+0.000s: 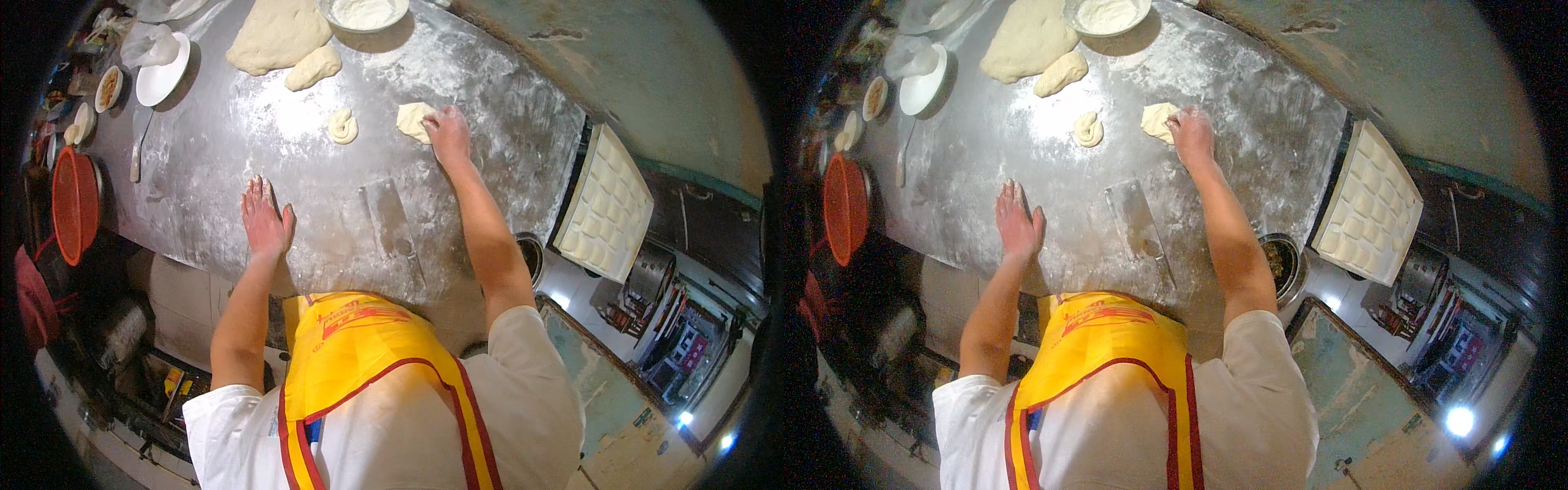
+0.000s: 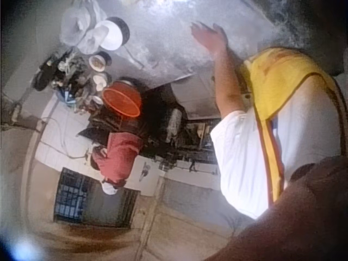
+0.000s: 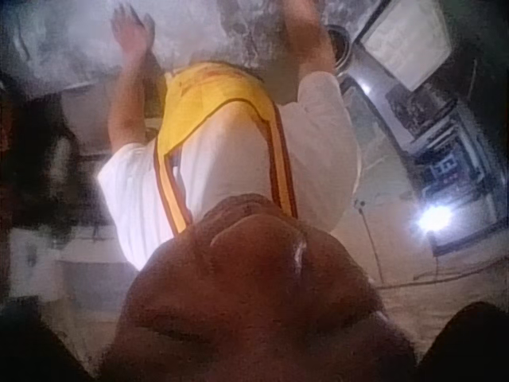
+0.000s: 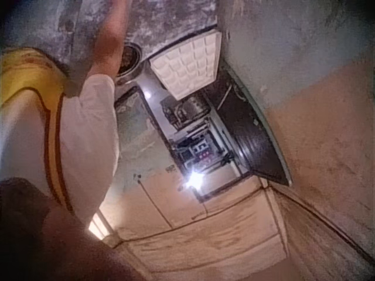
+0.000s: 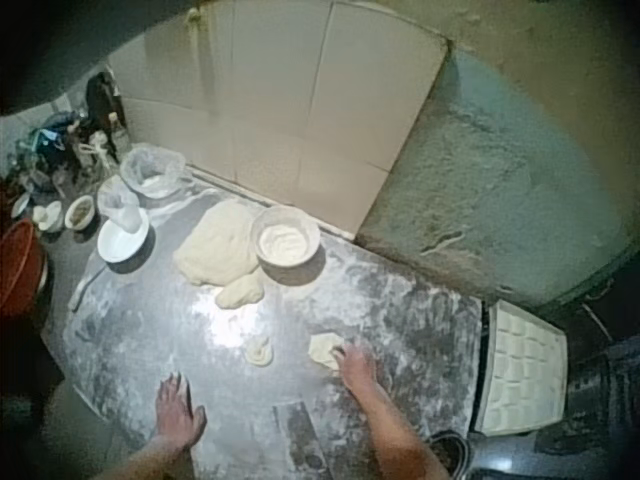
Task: The person portions dough, flattens pieces, fills them with a meat mixture, and seals them into buns. The finished buns are placed on a tray. The person also washes a plate and sprinkles flour on the tray.
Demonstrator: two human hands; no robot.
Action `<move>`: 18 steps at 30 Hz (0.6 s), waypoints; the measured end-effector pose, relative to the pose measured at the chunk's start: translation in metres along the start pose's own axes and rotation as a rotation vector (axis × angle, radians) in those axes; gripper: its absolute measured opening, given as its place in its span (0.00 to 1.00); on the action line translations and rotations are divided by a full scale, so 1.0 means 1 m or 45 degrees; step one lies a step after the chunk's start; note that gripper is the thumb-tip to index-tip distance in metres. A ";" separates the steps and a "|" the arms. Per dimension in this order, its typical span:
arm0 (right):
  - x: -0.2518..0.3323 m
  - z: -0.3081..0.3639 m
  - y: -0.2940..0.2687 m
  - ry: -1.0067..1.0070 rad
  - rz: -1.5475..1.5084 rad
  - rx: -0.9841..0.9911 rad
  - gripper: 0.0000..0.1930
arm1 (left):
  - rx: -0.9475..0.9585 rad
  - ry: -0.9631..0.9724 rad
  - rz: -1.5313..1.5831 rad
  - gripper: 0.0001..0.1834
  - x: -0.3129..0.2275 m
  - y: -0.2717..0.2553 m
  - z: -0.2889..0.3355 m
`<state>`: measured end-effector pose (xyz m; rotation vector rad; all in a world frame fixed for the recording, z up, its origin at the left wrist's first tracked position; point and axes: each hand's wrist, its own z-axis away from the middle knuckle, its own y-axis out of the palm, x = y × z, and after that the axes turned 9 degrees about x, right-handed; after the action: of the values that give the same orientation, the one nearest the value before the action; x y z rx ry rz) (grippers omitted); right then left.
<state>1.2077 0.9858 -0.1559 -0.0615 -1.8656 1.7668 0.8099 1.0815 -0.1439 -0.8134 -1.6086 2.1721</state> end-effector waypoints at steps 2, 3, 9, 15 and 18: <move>0.001 -0.004 0.009 0.148 -0.017 0.034 0.10 | 0.042 -0.056 0.008 0.37 -0.001 -0.001 -0.001; 0.003 -0.004 0.013 0.256 -0.009 0.018 0.09 | 0.032 -0.059 0.012 0.37 -0.001 -0.001 -0.001; 0.016 0.014 0.008 0.083 0.086 0.285 0.12 | 0.015 -0.039 0.007 0.38 0.000 0.001 -0.001; -0.002 0.022 -0.027 0.235 -0.411 0.111 0.09 | 0.020 -0.041 -0.049 0.37 0.001 0.004 -0.001; -0.014 0.021 -0.032 0.178 -0.320 -0.019 0.10 | 0.054 -0.080 -0.040 0.37 0.001 0.004 -0.001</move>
<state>1.2211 0.9568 -0.1300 0.0422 -1.7057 1.5380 0.8098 1.0815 -0.1485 -0.7096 -1.5879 2.2226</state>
